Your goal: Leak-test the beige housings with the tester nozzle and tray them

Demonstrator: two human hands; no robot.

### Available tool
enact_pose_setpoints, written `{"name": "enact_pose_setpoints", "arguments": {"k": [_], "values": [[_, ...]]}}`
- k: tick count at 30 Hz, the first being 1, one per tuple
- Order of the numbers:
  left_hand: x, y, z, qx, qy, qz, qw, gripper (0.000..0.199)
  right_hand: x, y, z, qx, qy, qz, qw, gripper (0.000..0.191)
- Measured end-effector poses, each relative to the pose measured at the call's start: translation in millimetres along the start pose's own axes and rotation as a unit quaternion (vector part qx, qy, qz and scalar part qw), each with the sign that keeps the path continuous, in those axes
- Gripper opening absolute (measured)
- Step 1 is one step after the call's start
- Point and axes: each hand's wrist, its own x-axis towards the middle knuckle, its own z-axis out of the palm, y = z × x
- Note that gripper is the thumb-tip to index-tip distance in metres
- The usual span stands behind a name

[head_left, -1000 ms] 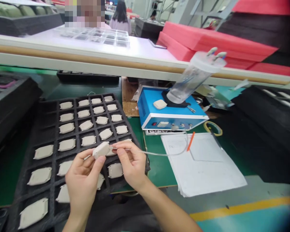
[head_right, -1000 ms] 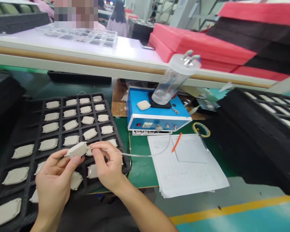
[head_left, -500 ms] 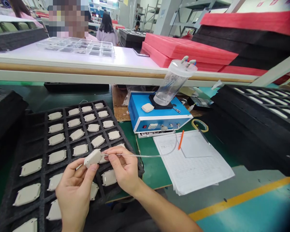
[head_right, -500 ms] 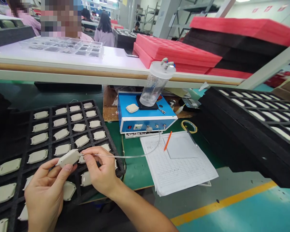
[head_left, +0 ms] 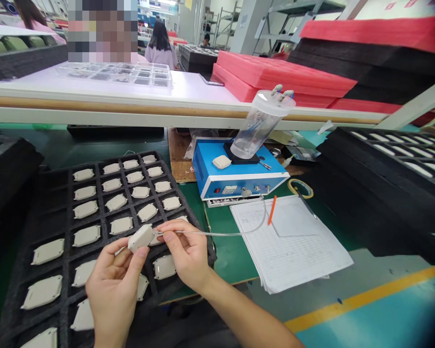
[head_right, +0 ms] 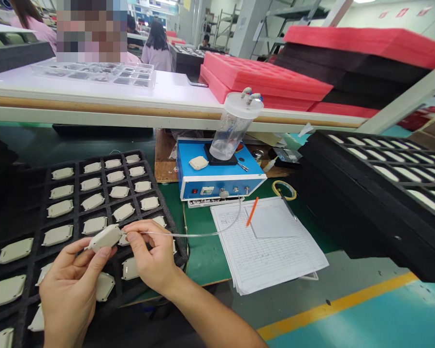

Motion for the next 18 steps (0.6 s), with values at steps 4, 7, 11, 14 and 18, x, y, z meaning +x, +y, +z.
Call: {"name": "enact_pose_setpoints", "arguments": {"k": [4,7,11,14,18], "values": [[1,0,1.8,-0.013,-0.006,0.019,1.000,0.038,-1,0,-1,0.005,0.000,0.003,1.000,0.019],[1,5,3.8,-0.069,-0.023,0.007,0.997,0.039,-2,-2,-3,0.022,0.018,0.031,0.999,0.025],[-1,11,1.0,-0.143,-0.065,-0.075,0.985,0.049,-2,-8,0,-0.090,-0.057,0.063,0.992,0.026],[-3,10,-3.0,-0.124,-0.076,-0.063,0.987,0.041,-1,-16,4,-0.170,-0.120,0.033,0.977,0.012],[-7,5,-5.7,-0.096,-0.094,-0.028,0.990,0.029,2,-28,3,-0.189,-0.139,0.007,0.972,0.015]]}}
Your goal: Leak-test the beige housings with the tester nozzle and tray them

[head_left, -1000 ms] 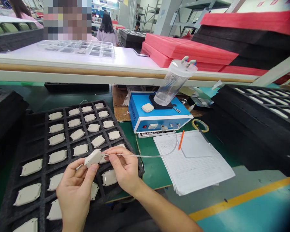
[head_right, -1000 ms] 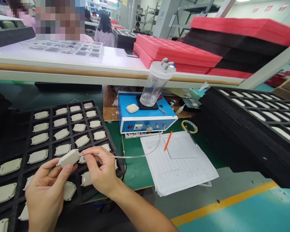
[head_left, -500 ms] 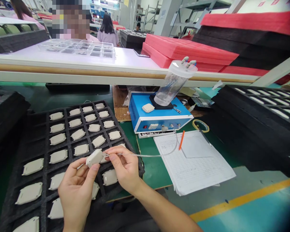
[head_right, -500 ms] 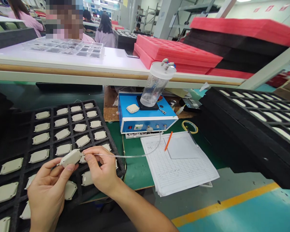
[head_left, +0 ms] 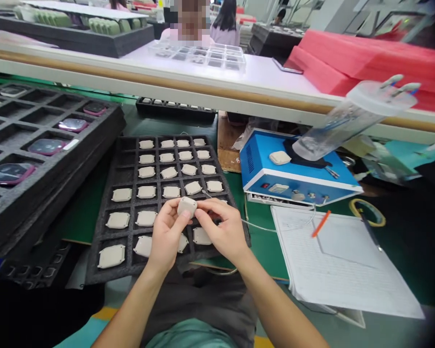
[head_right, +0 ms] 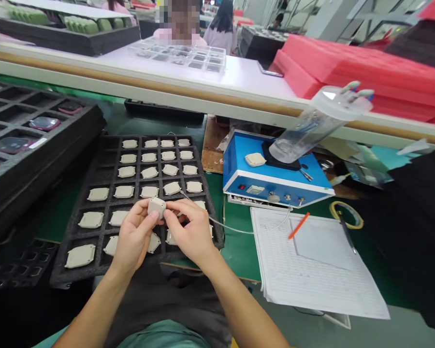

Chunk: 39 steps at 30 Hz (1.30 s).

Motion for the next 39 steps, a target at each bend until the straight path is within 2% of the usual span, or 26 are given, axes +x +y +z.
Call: {"name": "enact_pose_setpoints", "arguments": {"k": [13,20,23,26,30,32,35,37,38,39], "values": [[-5,-3,-2.8,0.048,-0.042,0.007,0.998,0.028,1,-6,-24,-0.080,-0.055,-0.003,0.995,0.016],[-5,1,-1.3,0.112,-0.087,0.004,0.990,0.016,3,-5,-42,-0.095,-0.112,0.025,0.989,0.016],[-6,-3,1.9,0.151,-0.097,0.005,0.984,0.010,4,-6,-44,-0.116,-0.132,0.074,0.982,0.019],[-8,-6,5.0,0.173,-0.077,0.019,0.982,0.013,9,-10,-45,-0.160,-0.124,0.108,0.973,0.020],[-9,9,-4.5,0.136,0.017,0.038,0.990,0.020,32,-12,-47,-0.226,-0.096,0.087,0.965,0.020],[-4,24,-16.8,0.096,0.047,0.037,0.994,0.029,48,-8,-44,-0.272,-0.127,0.080,0.950,0.020],[10,46,-35.3,0.081,0.038,0.032,0.996,0.035,68,1,-32,-0.348,-0.196,0.082,0.913,0.020],[21,55,-41.5,0.200,0.023,0.045,0.978,0.031,77,5,-23,-0.385,-0.221,0.083,0.892,0.020],[26,58,-42.1,0.308,0.012,0.057,0.950,0.029,81,6,-19,-0.400,-0.233,0.083,0.883,0.020],[30,59,-41.2,0.437,-0.008,0.067,0.897,0.026,84,6,-16,-0.411,-0.245,0.084,0.874,0.019]]}}
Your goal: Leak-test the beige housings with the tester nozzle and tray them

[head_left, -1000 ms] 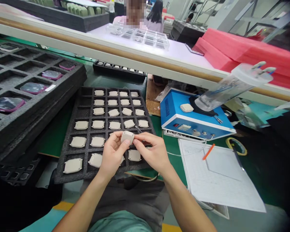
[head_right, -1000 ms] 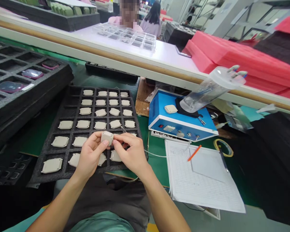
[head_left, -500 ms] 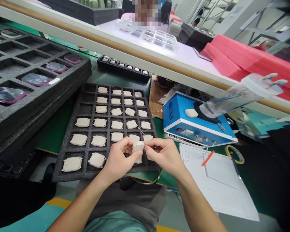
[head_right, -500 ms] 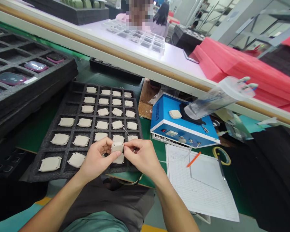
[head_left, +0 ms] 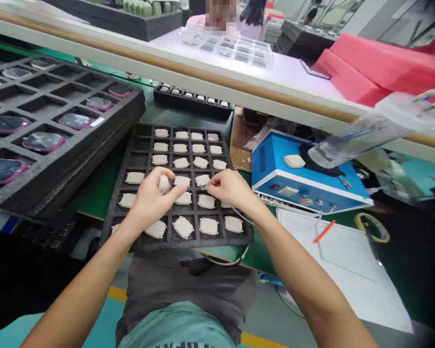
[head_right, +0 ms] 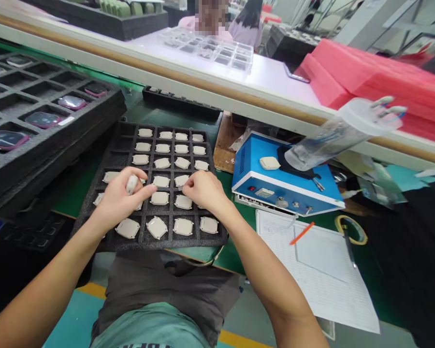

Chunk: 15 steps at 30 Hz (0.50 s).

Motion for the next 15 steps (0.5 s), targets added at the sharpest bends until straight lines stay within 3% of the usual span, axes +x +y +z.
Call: {"name": "enact_pose_setpoints", "arguments": {"k": [2,4,9,15], "values": [[5,3,3.1,0.259,-0.066,0.032,0.963,0.024,5,-2,0,-0.016,-0.023,-0.004,1.000,0.018],[7,7,7.3,0.391,-0.121,0.046,0.911,0.027,8,-3,-1,-0.017,-0.035,-0.008,0.999,0.019],[6,9,10.0,0.421,-0.144,0.053,0.894,0.027,14,-2,-4,0.000,-0.041,-0.018,0.999,0.019],[8,6,9.5,0.396,-0.136,0.036,0.907,0.024,1,8,-10,0.052,0.003,-0.010,0.999,0.020]]}}
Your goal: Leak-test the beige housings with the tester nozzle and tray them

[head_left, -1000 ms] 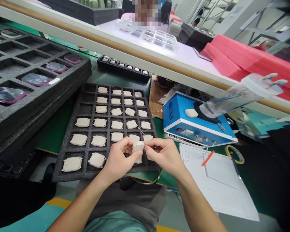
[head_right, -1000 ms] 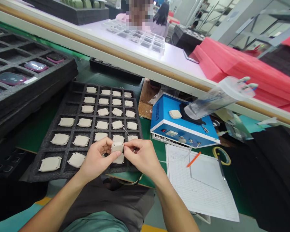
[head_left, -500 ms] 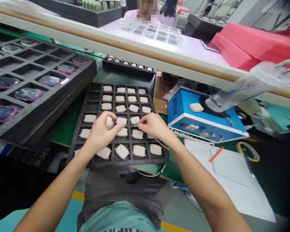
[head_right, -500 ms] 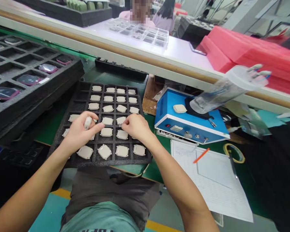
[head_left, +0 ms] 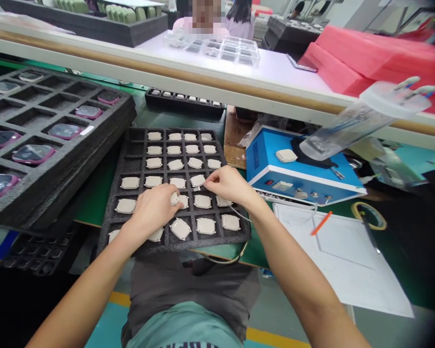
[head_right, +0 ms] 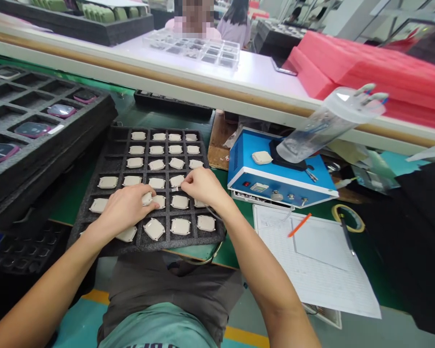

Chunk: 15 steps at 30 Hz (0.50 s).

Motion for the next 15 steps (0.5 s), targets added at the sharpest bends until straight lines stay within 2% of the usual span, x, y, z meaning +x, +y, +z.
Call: {"name": "enact_pose_setpoints", "arguments": {"k": [3,5,10,12,15], "values": [[-2,-5,1.8,-0.049,0.012,0.010,0.999,0.028,-25,4,8,0.111,0.070,0.010,0.991,0.020],[-5,-10,3.5,-0.118,0.041,0.028,0.992,0.023,-43,2,20,0.184,0.105,0.015,0.977,0.019],[-16,-16,7.6,-0.357,0.103,-0.015,0.928,0.025,-66,-18,56,0.288,0.139,0.010,0.948,0.018],[-19,-14,9.6,-0.372,0.100,-0.019,0.923,0.025,-65,-23,64,0.295,0.130,0.001,0.947,0.018],[-20,-7,14.7,-0.305,0.082,-0.005,0.949,0.029,-60,-23,69,0.293,0.122,0.001,0.948,0.019]]}}
